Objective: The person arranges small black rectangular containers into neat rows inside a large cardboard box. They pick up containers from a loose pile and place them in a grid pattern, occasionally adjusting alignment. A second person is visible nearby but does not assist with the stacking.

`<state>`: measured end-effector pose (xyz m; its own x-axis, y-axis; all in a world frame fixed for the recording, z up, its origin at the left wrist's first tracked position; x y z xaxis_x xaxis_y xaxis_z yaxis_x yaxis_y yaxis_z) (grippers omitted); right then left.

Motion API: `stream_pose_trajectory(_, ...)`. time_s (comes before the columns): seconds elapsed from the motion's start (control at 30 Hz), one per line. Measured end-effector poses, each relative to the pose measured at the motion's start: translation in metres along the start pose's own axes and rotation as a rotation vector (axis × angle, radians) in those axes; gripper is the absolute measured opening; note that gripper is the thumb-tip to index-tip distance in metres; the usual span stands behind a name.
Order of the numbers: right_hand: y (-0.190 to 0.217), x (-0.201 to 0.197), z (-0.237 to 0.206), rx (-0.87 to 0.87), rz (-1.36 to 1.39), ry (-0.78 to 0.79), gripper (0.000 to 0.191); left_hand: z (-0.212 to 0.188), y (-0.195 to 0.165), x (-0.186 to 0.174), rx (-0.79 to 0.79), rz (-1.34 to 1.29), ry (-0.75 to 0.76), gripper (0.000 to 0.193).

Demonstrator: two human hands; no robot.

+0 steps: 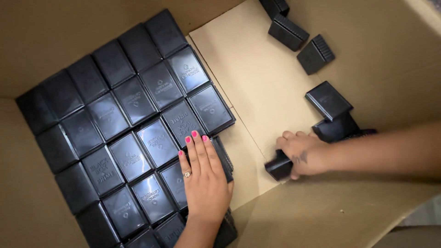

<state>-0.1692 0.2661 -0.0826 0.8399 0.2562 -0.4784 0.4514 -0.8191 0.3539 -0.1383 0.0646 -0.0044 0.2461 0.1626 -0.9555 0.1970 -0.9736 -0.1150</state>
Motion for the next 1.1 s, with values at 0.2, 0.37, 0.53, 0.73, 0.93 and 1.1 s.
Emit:
stream_pose_trajectory(0.2,-0.011,0.015,0.068,-0.03,1.109,-0.286,0.069,0.0,0.001,0.003,-0.008,0.04,0.031,0.123)
stream_pose_trajectory(0.37,0.02,-0.001,0.11,-0.075,0.366,-0.33,0.06,-0.001,-0.002,-0.004,0.021,0.029,-0.064,0.119)
stream_pose_trajectory(0.53,0.025,-0.023,0.085,-0.334,0.196,-0.221,0.051,-0.001,-0.001,-0.003,0.022,-0.005,-0.077,0.119)
stream_pose_trajectory(0.73,-0.066,-0.084,0.024,-0.284,-0.564,0.018,0.075,-0.001,-0.001,0.002,0.014,0.047,-0.036,0.124)
stream_pose_trajectory(0.93,-0.13,-0.056,0.002,-0.12,-0.334,0.172,0.091,0.0,-0.005,-0.006,0.036,0.025,-0.095,0.123)
stream_pose_trajectory(1.1,-0.118,-0.047,0.009,-0.269,-0.216,0.21,0.074,-0.001,-0.004,-0.006,0.031,0.024,-0.083,0.122)
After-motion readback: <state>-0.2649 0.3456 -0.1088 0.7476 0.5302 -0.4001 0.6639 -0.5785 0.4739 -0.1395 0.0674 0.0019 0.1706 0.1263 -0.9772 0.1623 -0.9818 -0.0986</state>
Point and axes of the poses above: each hand's wrist, its own z-axis towards the middle knuckle, its own x-axis out of the palm, y = z × x, the point moved 9 cm from there along z, towards the middle knuckle, and after that the axes turned 13 degrees about -x, right-handed, at the moved point
